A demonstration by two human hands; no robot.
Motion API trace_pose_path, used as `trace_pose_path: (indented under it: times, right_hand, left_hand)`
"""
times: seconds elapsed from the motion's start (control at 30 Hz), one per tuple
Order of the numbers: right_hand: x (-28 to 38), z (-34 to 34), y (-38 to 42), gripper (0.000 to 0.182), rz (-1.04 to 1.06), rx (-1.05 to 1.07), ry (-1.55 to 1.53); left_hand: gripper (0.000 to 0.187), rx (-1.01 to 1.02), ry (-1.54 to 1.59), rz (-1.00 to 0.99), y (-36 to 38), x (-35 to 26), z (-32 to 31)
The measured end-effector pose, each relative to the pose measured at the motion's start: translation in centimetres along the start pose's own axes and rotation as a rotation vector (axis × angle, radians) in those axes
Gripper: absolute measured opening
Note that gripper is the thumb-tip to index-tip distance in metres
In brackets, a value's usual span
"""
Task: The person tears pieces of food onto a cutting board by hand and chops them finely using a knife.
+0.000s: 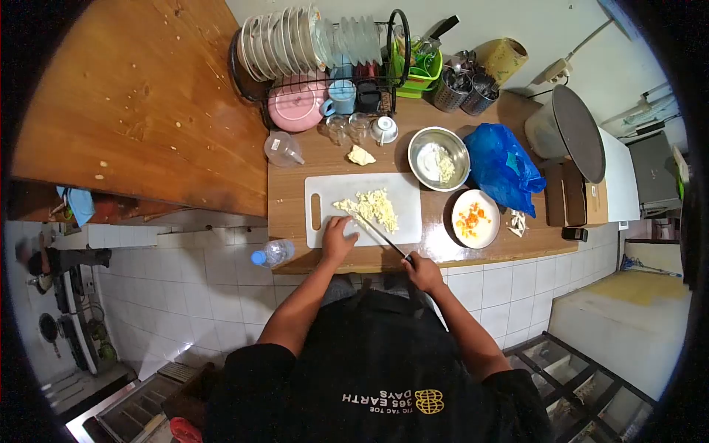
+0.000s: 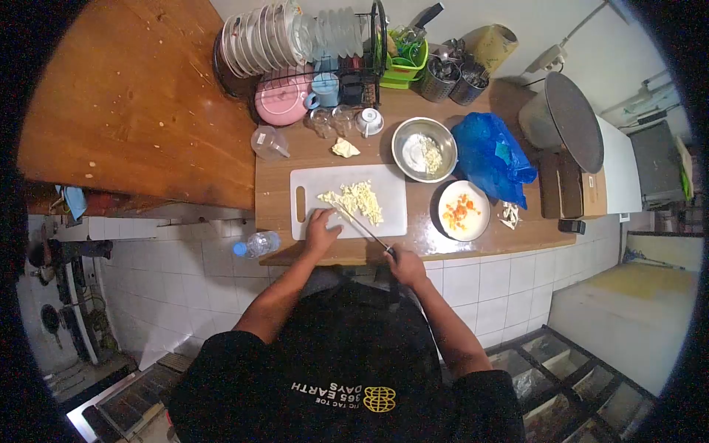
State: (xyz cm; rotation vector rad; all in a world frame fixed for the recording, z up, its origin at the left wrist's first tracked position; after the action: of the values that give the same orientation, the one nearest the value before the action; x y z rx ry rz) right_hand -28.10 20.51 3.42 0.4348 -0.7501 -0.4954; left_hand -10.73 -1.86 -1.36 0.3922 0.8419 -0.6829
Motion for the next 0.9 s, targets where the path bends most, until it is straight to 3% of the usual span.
trace_pose_path:
  times: [0.23, 0.4, 0.53, 0.9]
  right_hand:
    - [0.8, -3.2, -0.2, 0.039, -0.052, -0.04, -0.027]
    - [1.7, -4.9, 0.2, 0.041, -0.176, -0.028, -0.026]
    - [2.0, -5.9, 1.1, 0.04, -0.212, -0.042, -0.028]
    - [0.8, -6.5, 0.3, 0.034, -0.148, -0.075, 0.007]
  left_hand:
    - [0.044, 0.066, 0.041, 0.089, -0.6, 0.3, 0.0]
    - [0.027, -0.044, 0.016, 0.006, -0.5, 0.7, -0.1]
    - [0.021, -0.065, 0.112, 0.051, -0.1, 1.6, -0.2]
    - [0.013, -0.19, 0.142, 0.029, -0.7, 1.9, -0.4]
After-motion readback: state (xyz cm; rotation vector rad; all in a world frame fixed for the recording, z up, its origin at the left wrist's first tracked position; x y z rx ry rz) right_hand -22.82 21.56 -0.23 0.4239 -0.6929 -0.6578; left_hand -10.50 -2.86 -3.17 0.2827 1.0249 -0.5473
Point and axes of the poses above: each hand's wrist, its own y-axis away from the middle knuckle, its own z-axis out of the back of the hand, x = y × z, the point moved 6 cm from there along -y, towards the middle knuckle, and after that the axes turned 8 degrees about x, right-handed, at the moved point
